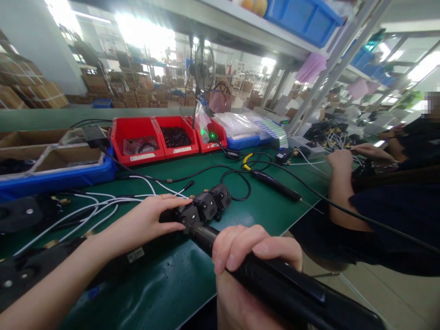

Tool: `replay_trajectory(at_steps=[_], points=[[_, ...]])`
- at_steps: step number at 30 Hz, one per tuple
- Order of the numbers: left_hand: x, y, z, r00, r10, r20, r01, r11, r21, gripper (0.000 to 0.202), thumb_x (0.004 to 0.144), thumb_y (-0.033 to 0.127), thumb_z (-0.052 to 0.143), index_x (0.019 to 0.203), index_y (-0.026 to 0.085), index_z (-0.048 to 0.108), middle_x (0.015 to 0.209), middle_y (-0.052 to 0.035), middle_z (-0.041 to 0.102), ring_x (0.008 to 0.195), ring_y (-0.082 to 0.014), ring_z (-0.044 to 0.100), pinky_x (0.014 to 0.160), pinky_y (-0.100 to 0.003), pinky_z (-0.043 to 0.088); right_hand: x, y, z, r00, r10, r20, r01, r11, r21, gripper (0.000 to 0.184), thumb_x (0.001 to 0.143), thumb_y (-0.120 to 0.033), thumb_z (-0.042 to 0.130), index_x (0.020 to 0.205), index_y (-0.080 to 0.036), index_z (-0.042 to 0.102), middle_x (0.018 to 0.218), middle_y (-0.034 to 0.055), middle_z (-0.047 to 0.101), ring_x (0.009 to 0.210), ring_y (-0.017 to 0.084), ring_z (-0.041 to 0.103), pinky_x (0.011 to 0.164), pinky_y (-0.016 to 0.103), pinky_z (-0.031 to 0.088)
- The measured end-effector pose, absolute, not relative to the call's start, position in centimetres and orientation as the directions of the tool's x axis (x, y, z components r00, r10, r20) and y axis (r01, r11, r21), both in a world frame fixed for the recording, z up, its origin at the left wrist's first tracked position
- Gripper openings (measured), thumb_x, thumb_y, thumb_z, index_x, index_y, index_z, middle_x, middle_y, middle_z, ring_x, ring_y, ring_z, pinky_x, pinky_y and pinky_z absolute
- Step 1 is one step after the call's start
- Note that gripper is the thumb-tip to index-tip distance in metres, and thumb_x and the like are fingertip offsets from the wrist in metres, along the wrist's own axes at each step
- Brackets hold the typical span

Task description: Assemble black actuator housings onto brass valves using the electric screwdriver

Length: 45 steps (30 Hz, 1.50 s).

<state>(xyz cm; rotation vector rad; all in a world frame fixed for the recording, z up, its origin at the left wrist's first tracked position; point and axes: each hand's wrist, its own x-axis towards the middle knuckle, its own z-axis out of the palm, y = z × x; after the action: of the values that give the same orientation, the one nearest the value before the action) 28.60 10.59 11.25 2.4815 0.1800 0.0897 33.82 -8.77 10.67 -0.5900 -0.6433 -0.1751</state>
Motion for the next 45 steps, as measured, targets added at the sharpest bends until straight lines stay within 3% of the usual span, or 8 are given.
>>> replay_trajectory(at_steps=[5, 10, 21, 34, 45], points=[[28.82, 10.51, 11.26, 0.987, 0.156, 0.029, 0.104, -0.778, 0.620, 0.056, 0.077, 0.047, 0.074, 0.129, 0.026, 0.070, 0.134, -0.0061, 0.070, 0.121, -0.0300, 0.067, 0.112, -0.044, 0.046, 33.82, -8.58, 10.61, 0.785, 0.029, 0.619, 0.351, 0.802, -0.483, 0.021, 0.101, -0.038, 0.053, 0.097, -0.020, 0.061, 0.069, -0.0026, 0.061, 0.052, 0.013, 0.057, 0.052, 0.029, 0.049], [28.92, 10.39, 11.17, 0.985, 0.170, 0.030, 0.115, -0.775, 0.622, 0.054, 0.077, 0.046, 0.073, 0.127, 0.027, 0.071, 0.133, -0.0052, 0.070, 0.121, -0.0293, 0.066, 0.112, -0.044, 0.045, 33.83, -8.34, 10.46, 0.781, 0.021, 0.625, 0.376, 0.782, -0.497, 0.036, 0.100, -0.055, 0.051, 0.096, -0.020, 0.060, 0.067, -0.0029, 0.059, 0.051, 0.013, 0.057, 0.050, 0.030, 0.049], [28.73, 10.27, 11.01, 0.984, 0.170, 0.058, 0.099, -0.785, 0.611, 0.053, 0.078, 0.047, 0.073, 0.127, 0.026, 0.071, 0.131, -0.0061, 0.071, 0.119, -0.0296, 0.068, 0.111, -0.043, 0.048, 33.85, -8.17, 10.34, 0.777, -0.014, 0.629, 0.394, 0.791, -0.469, 0.029, 0.099, -0.048, 0.053, 0.096, -0.020, 0.060, 0.068, -0.0032, 0.059, 0.051, 0.012, 0.056, 0.050, 0.028, 0.048], [28.75, 10.20, 10.81, 0.982, 0.175, 0.066, 0.098, -0.781, 0.617, 0.054, 0.079, 0.042, 0.074, 0.129, 0.021, 0.070, 0.131, -0.0071, 0.071, 0.120, -0.0294, 0.068, 0.112, -0.044, 0.047, 33.65, -8.30, 10.15, 0.791, 0.015, 0.611, 0.345, 0.814, -0.468, 0.046, 0.096, -0.065, 0.053, 0.097, -0.019, 0.062, 0.069, -0.0021, 0.062, 0.052, 0.013, 0.058, 0.051, 0.029, 0.049], [28.87, 10.44, 10.47, 0.983, 0.150, 0.108, 0.044, -0.759, 0.649, 0.044, 0.081, 0.037, 0.074, 0.123, 0.025, 0.073, 0.127, -0.0050, 0.074, 0.115, -0.0291, 0.070, 0.105, -0.041, 0.052, 34.19, -7.81, 10.77, 0.755, 0.018, 0.655, 0.387, 0.795, -0.467, 0.018, 0.101, -0.034, 0.055, 0.095, -0.020, 0.064, 0.066, -0.0028, 0.059, 0.049, 0.012, 0.056, 0.049, 0.027, 0.049]])
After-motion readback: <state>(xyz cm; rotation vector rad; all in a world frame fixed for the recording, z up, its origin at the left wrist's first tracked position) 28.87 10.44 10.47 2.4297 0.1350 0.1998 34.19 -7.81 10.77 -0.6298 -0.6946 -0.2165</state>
